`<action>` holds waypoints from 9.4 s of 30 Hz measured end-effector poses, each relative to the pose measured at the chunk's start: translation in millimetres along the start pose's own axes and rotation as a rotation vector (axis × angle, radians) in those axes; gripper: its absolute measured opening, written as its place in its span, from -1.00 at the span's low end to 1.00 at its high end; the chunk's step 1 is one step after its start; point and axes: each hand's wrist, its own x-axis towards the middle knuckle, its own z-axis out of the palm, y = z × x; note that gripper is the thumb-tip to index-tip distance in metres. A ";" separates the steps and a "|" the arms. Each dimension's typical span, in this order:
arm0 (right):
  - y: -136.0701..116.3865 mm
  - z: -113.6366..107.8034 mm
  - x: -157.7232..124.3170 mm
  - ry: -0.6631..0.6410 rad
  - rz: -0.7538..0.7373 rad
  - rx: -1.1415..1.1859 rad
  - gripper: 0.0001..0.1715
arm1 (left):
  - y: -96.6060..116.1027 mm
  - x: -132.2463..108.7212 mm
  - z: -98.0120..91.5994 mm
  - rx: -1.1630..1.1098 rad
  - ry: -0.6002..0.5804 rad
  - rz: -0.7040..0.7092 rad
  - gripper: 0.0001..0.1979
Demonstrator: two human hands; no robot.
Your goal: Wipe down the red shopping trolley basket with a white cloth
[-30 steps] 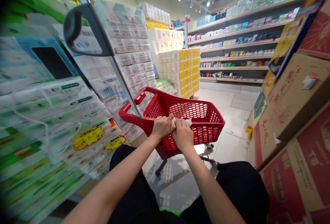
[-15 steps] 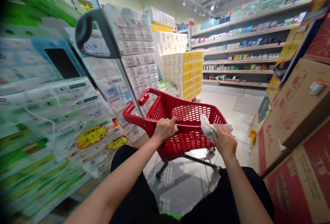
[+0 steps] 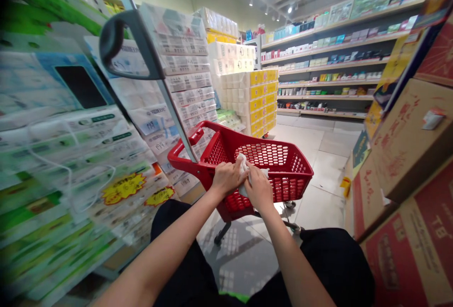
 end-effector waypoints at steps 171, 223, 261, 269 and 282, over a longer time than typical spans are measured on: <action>64.4 -63.6 -48.5 -0.079 -0.130 -0.572 -0.49 | -113.6 -50.4 -27.1 0.144 -0.017 -0.014 -0.66; 38.0 -59.9 -64.8 -0.146 0.072 -0.695 -0.76 | 65.5 -46.5 33.2 -0.187 0.078 0.161 -0.49; 49.3 -69.9 -32.5 -0.108 -0.102 -0.443 -0.39 | -62.1 -30.6 -2.9 0.087 0.037 0.053 -0.78; 48.3 -56.2 -22.8 -0.154 -0.052 -0.490 -0.38 | 6.3 -29.8 11.8 0.017 0.034 0.108 -0.74; -13.1 -29.0 14.0 -0.233 -0.255 -0.475 -0.45 | -49.8 -15.3 -53.5 -0.062 0.061 0.086 -0.82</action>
